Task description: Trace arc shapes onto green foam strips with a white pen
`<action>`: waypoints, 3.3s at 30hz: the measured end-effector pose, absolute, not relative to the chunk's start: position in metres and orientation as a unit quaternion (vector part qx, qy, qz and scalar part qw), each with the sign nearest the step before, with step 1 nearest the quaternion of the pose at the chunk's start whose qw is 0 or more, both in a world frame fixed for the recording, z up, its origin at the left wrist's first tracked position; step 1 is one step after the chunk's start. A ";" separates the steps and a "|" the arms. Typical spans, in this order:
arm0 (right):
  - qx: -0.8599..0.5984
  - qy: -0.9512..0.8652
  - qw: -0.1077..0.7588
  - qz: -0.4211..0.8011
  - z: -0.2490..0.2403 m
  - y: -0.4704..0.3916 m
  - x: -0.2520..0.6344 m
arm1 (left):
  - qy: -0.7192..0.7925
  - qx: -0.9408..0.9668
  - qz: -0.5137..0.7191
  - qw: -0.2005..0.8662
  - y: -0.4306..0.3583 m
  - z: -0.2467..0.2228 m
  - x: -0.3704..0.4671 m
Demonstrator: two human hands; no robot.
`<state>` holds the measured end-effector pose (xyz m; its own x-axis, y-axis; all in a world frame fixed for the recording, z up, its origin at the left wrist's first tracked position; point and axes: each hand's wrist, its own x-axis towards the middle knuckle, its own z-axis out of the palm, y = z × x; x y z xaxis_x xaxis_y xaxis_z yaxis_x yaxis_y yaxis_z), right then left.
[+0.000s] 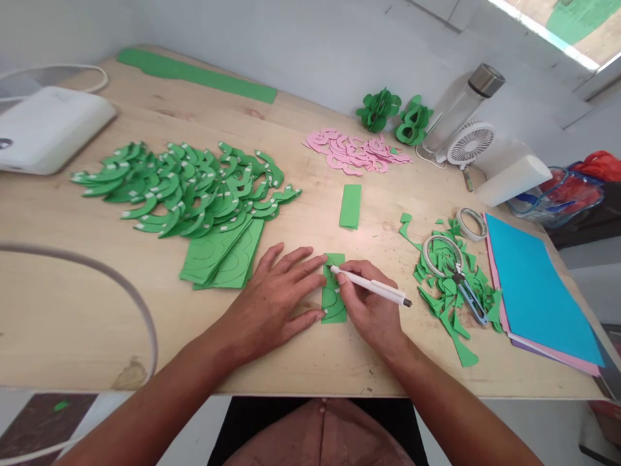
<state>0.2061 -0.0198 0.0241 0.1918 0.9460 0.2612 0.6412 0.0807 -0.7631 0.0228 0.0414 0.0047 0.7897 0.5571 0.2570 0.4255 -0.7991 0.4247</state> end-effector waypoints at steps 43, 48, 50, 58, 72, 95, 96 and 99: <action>-0.642 -0.645 0.392 0.137 0.025 -0.018 0.203 | 0.264 0.929 0.193 0.172 0.041 0.002 0.022; -0.651 -0.602 0.421 0.189 0.028 -0.020 0.205 | 0.261 0.930 0.192 0.174 0.041 0.003 0.023; -0.658 -0.584 0.428 0.207 0.031 -0.021 0.207 | 0.261 0.930 0.191 0.176 0.041 0.003 0.023; -0.658 -0.557 0.436 0.259 0.033 -0.023 0.210 | 0.265 0.928 0.185 0.183 0.041 0.005 0.022; -0.645 -0.581 0.437 0.235 0.019 -0.020 0.208 | 0.269 0.926 0.184 0.189 0.041 0.005 0.022; -0.651 -0.623 0.400 0.168 0.027 -0.022 0.206 | 0.271 0.927 0.185 0.183 0.040 0.004 0.022; -0.650 -0.623 0.400 0.168 0.027 -0.023 0.206 | 0.271 0.927 0.185 0.183 0.040 0.004 0.022; -0.650 -0.627 0.397 0.165 0.028 -0.024 0.206 | 0.271 0.927 0.182 0.184 0.041 0.004 0.022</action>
